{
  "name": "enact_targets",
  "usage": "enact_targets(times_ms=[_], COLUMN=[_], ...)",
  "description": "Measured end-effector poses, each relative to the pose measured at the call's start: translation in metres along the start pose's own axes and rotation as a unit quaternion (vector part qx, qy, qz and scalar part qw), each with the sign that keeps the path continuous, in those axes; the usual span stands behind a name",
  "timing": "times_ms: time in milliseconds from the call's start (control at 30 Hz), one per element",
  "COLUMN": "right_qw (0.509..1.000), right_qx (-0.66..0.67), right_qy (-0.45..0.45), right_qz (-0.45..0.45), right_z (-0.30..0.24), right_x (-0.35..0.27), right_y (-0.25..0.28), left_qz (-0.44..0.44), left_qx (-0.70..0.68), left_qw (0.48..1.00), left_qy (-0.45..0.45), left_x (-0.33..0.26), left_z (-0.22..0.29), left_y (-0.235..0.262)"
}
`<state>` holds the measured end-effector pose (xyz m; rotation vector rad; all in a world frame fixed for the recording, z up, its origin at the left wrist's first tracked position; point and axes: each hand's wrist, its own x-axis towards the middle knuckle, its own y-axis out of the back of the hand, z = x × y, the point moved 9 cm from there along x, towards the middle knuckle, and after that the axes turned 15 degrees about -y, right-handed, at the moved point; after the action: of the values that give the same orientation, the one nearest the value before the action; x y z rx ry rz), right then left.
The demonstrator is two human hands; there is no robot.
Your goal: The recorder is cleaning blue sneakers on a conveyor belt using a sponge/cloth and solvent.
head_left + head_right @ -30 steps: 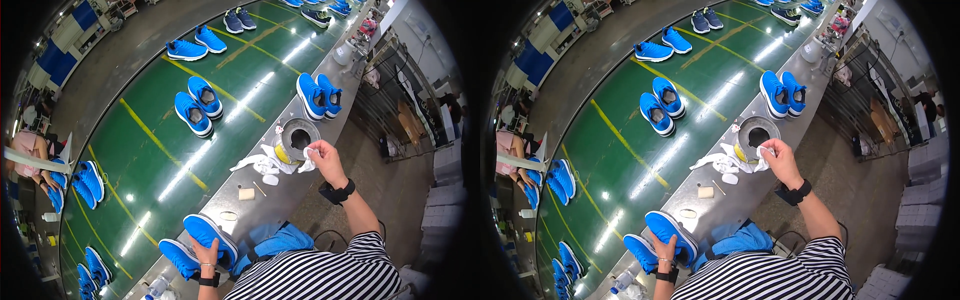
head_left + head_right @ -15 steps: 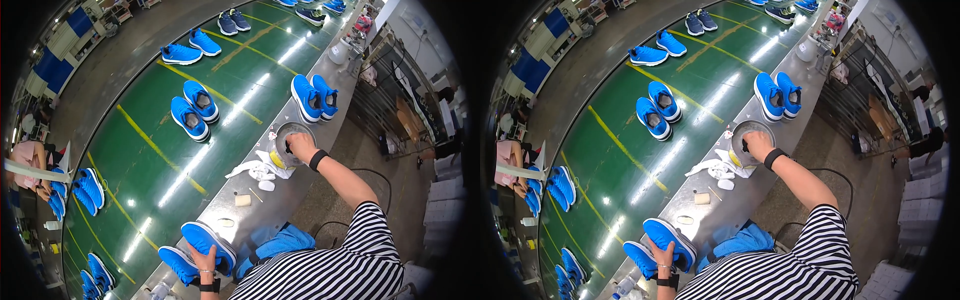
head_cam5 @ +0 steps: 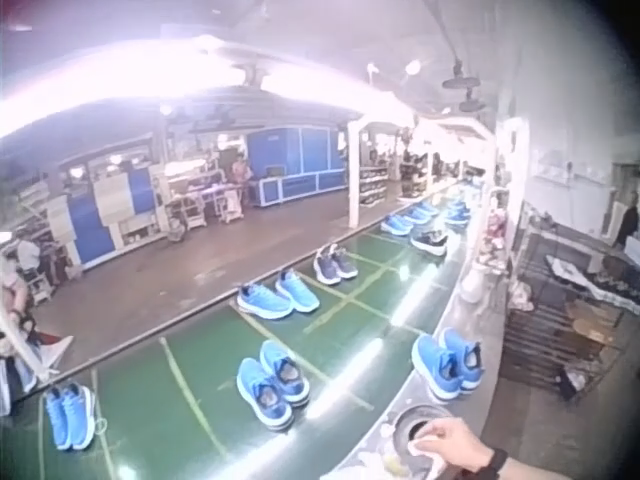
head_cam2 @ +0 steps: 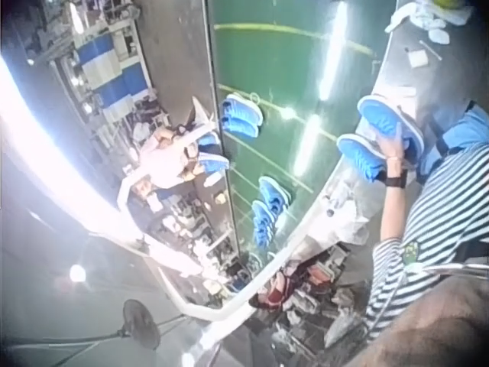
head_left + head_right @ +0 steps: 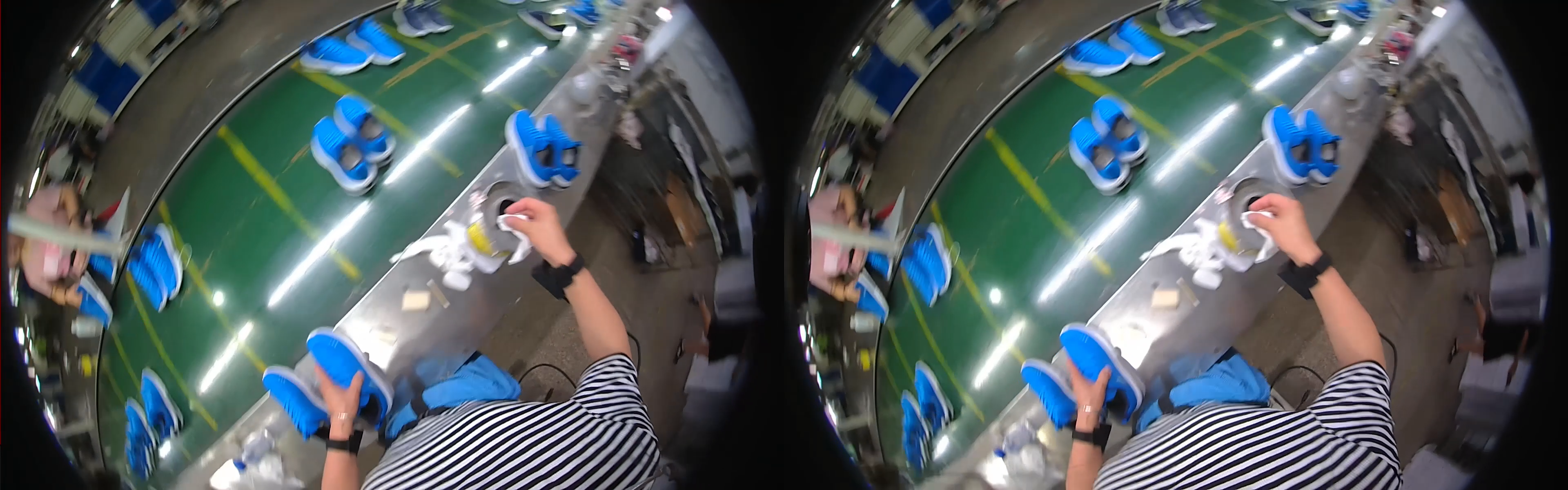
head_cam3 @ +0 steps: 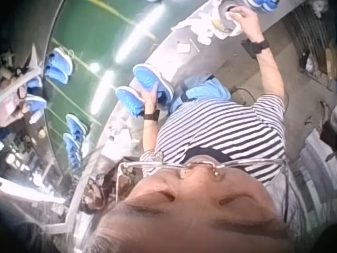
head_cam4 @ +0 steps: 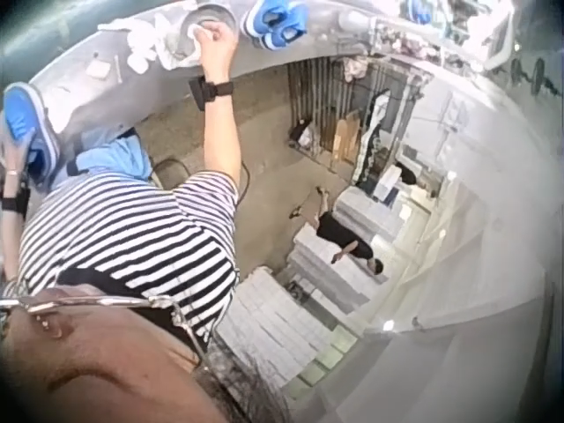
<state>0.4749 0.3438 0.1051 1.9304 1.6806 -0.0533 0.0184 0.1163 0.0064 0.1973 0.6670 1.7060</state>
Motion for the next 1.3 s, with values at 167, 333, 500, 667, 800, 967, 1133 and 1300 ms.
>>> enact_targets(times_ms=[167, 333, 500, 667, 800, 967, 1133, 1300], right_qw=[0.964, 0.964, 0.977, 0.974, 0.97, 0.974, 0.967, 0.965], right_qx=[0.144, 0.026, -0.018, -0.052, -0.08, -0.035, -0.072, -0.066], right_qy=[-0.086, -0.017, 0.021, 0.064, 0.053, 0.016, 0.002, -0.006], right_qz=[-0.207, -0.266, -0.213, -0.21, -0.222, -0.223, -0.245, -0.254], right_z=[0.006, 0.021, 0.047, 0.033, 0.033, 0.039, 0.045, 0.043], right_x=[-0.077, -0.122, -0.125, -0.119, -0.124, -0.113, -0.119, -0.108], right_y=[-0.128, -0.282, -0.32, -0.33, -0.33, -0.332, -0.328, -0.338], left_qz=[-0.026, -0.017, -0.026, -0.032, -0.027, -0.03, -0.027, -0.028], left_qx=[-0.013, -0.044, -0.092, -0.148, -0.123, -0.116, -0.12, -0.104], left_qw=[0.999, 0.999, 0.995, 0.988, 0.992, 0.993, 0.992, 0.994], left_qy=[-0.038, 0.001, -0.003, 0.015, -0.025, -0.014, 0.011, 0.003], left_x=[0.018, 0.012, 0.009, 0.008, 0.007, 0.008, 0.008, 0.008], left_z=[0.006, -0.003, -0.004, -0.004, -0.005, -0.004, -0.005, -0.003], left_y=[-0.022, -0.015, -0.012, -0.01, -0.009, -0.013, -0.013, -0.013])
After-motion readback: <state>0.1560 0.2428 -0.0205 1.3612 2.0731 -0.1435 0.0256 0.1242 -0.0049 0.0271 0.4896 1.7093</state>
